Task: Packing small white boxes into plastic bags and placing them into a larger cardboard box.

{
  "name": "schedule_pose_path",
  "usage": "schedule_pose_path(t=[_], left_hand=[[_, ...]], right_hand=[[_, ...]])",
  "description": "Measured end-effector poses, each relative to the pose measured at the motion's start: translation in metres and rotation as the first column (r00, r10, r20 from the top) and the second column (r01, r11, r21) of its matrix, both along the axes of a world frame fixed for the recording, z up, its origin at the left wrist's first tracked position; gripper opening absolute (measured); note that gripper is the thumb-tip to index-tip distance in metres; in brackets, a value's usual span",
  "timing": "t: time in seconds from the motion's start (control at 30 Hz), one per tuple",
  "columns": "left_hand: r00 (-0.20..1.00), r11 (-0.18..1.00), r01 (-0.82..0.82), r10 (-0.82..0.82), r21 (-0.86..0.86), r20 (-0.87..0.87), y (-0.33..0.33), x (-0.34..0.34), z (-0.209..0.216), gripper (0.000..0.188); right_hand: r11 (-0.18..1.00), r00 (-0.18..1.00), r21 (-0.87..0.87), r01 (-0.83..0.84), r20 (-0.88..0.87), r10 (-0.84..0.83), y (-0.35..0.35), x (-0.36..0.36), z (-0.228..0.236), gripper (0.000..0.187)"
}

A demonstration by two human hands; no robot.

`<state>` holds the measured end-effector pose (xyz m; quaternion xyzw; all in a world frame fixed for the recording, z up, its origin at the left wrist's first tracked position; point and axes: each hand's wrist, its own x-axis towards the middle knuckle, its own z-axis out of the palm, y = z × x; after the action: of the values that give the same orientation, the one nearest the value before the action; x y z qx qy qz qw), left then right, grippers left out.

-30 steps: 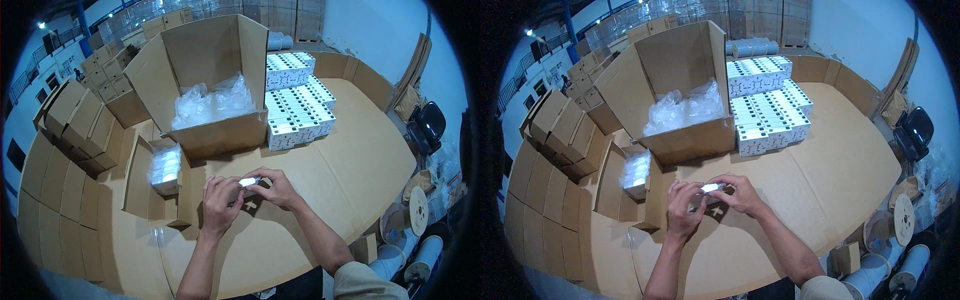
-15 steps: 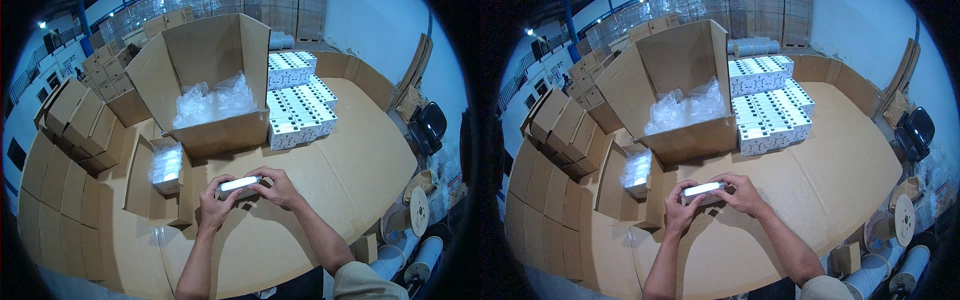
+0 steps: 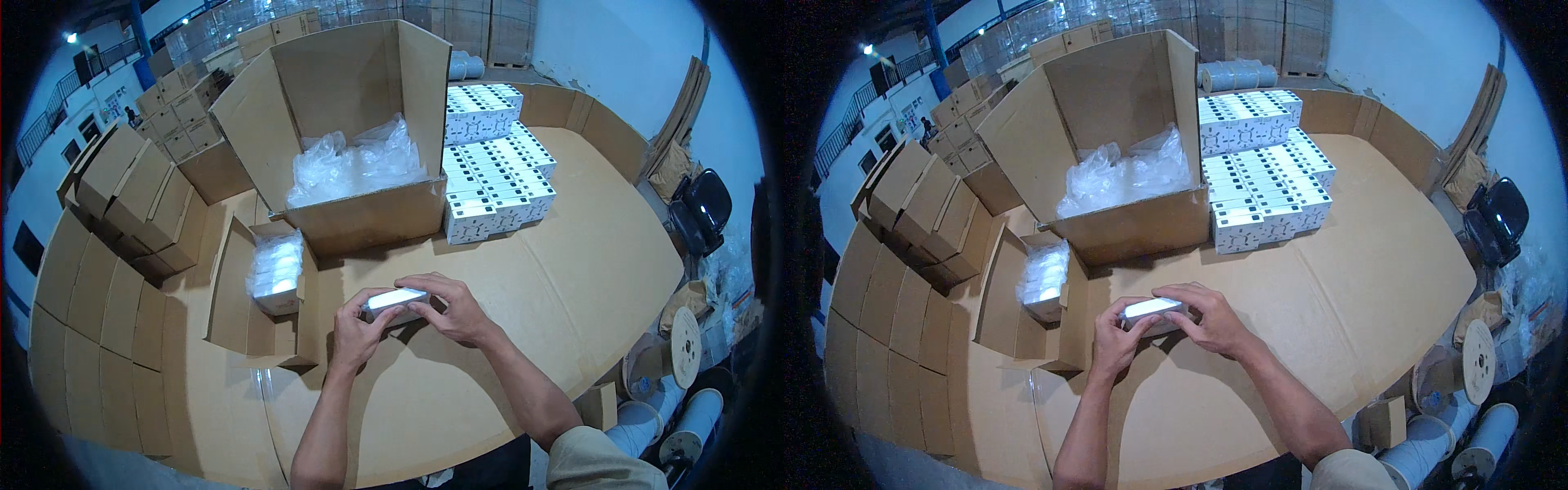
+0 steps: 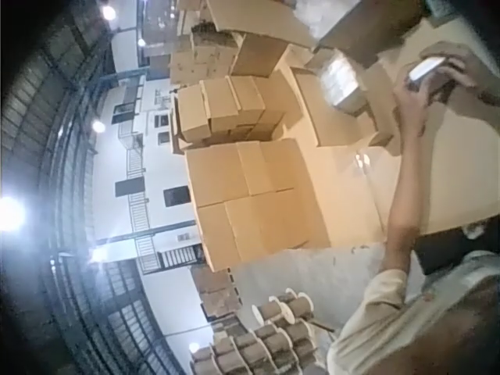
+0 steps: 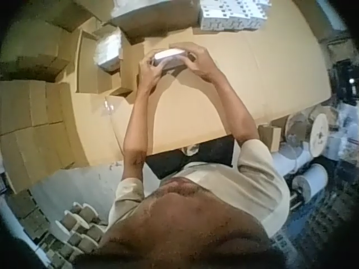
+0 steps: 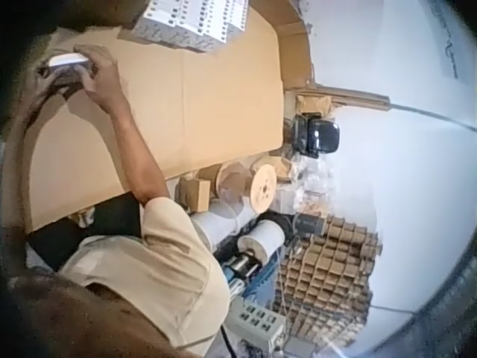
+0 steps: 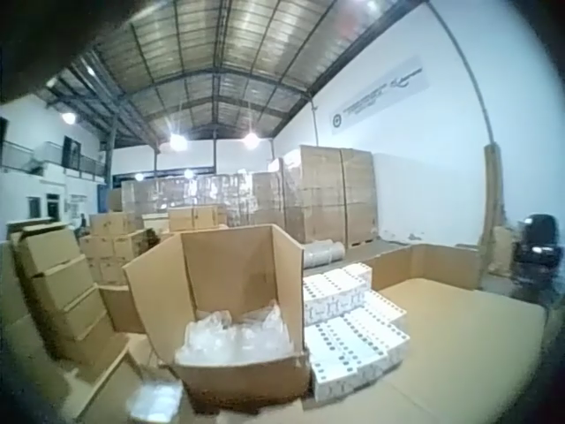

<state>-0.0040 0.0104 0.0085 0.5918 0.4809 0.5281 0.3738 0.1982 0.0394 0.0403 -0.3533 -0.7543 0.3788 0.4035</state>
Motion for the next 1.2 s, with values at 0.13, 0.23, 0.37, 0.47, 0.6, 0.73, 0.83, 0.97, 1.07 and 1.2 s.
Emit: schedule_pose_path(t=[0.13,0.23,0.37,0.47,0.6,0.73,0.83,0.97,1.07,1.2], left_hand=[[0.999,0.997,0.04,-0.039,-0.073,0.027,0.0,0.002,0.004,0.025],[0.998,0.992,0.033,-0.039,-0.119,-0.05,-0.001,0.001,0.004,0.025],[0.998,0.993,0.059,-0.058,-0.102,0.011,0.003,-0.004,-0.023,0.032],[0.995,0.982,0.057,-0.071,-0.182,-0.069,-0.003,0.001,-0.011,0.045],[0.906,0.992,-0.096,0.121,0.082,-0.406,-0.028,0.001,-0.006,0.084],[0.804,0.986,-0.106,0.161,0.128,-0.572,-0.079,-0.006,-0.016,0.093],[0.643,0.999,0.01,0.031,0.048,-0.765,-0.129,-0.019,-0.014,0.08],[0.561,1.0,-0.009,-0.015,-0.025,-0.828,-0.183,-0.025,0.012,0.071],[0.545,0.992,-0.092,-0.026,-0.09,-0.838,-0.206,-0.03,0.015,0.069],[0.574,0.992,-0.124,0.054,-0.022,-0.817,-0.216,-0.034,0.015,0.063]], right_hand=[[0.993,0.993,0.117,-0.003,0.117,-0.01,0.002,0.005,-0.003,0.036],[0.986,0.984,0.166,0.013,0.171,-0.042,0.003,0.005,-0.004,0.034],[0.999,0.99,0.029,0.027,0.139,-0.03,0.002,0.002,0.006,0.032],[0.998,0.994,0.062,0.032,0.103,-0.038,0.002,0.006,0.003,0.032],[0.998,0.995,-0.054,0.042,0.098,-0.036,0.0,0.004,0.002,0.031],[0.991,0.996,-0.092,0.095,0.011,-0.094,0.004,-0.001,-0.008,0.028],[0.983,0.993,-0.17,0.072,-0.08,-0.087,0.007,-0.021,-0.01,0.027],[0.986,0.962,-0.163,-0.043,-0.272,-0.003,0.016,-0.048,-0.009,0.027],[0.984,0.872,-0.109,-0.139,-0.485,0.07,0.014,-0.083,0.012,0.028],[0.97,0.855,-0.096,-0.224,-0.497,0.148,0.016,-0.12,0.025,0.028]])
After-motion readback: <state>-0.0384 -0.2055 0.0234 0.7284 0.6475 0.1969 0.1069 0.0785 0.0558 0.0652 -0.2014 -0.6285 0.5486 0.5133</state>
